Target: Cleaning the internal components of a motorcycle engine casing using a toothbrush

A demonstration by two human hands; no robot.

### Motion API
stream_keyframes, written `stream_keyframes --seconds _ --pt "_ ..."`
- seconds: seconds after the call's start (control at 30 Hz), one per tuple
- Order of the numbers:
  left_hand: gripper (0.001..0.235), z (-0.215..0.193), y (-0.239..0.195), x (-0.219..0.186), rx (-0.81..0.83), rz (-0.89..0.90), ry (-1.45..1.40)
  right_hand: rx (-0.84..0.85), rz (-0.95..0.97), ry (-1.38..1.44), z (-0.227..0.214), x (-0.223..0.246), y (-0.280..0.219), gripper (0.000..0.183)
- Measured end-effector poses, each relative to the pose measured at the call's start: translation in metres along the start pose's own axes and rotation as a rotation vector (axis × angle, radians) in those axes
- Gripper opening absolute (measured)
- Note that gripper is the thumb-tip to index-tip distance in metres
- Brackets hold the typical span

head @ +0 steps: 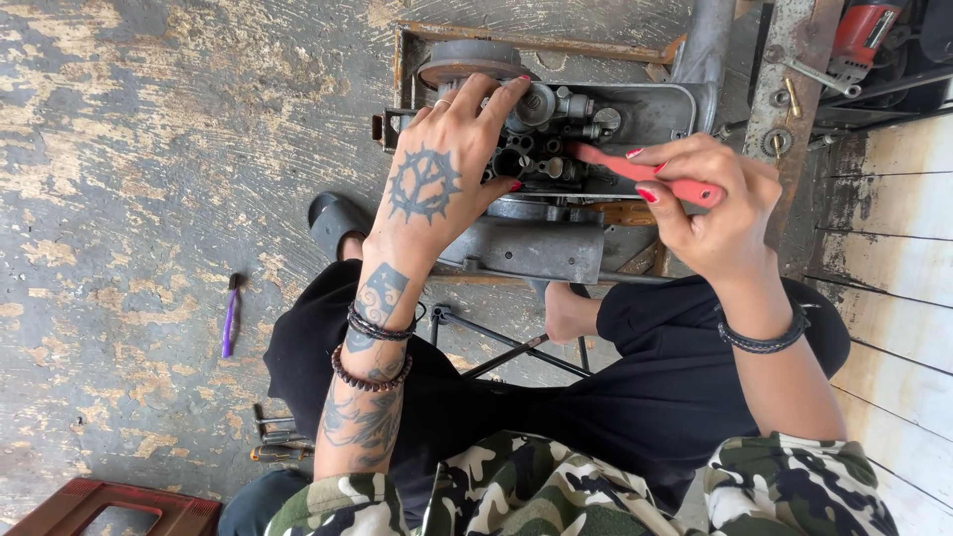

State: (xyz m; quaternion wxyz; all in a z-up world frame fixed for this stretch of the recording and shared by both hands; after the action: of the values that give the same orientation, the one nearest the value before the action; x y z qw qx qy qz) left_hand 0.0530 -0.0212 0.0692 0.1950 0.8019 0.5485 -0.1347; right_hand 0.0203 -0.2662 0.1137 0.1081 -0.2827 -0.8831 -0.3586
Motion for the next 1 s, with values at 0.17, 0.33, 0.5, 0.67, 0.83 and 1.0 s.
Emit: stream_keyframes --seconds 0.17,0.33,0.5,0.67,0.83,1.0 --pt "0.091 -0.002 0.000 0.000 -0.005 0.004 -0.029 0.006 0.042 -0.038 -0.003 -0.009 -0.007 0.038" --pt "0.089 0.001 -0.001 0.001 -0.014 0.002 -0.002 0.001 0.079 -0.026 -0.008 -0.008 -0.004 0.034" --pt "0.089 -0.002 0.000 -0.001 -0.013 0.006 -0.024 0.073 0.055 -0.067 -0.007 0.006 0.008 0.031" --pt "0.088 -0.003 0.000 -0.001 -0.002 -0.011 -0.043 -0.131 0.059 0.009 -0.034 0.000 -0.013 0.046" --pt "0.090 -0.003 0.002 -0.001 0.006 -0.010 -0.053 -0.013 -0.045 -0.140 -0.013 -0.006 -0.019 0.026" --pt "0.091 -0.003 0.001 0.000 0.007 0.000 -0.050 0.142 0.117 -0.075 -0.004 0.003 0.002 0.022"
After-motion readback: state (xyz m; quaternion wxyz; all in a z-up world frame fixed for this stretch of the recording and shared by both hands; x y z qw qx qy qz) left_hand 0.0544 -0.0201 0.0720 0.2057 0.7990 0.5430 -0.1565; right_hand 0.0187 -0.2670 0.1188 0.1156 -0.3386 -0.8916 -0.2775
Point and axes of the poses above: each hand's wrist, its own y-axis towards the middle knuckle, its own z-axis out of the palm, x = y × z, the point moved 4 cm from there along y, towards the middle knuckle, and after that the axes turned 9 degrees about -z, right-handed, at the moved point
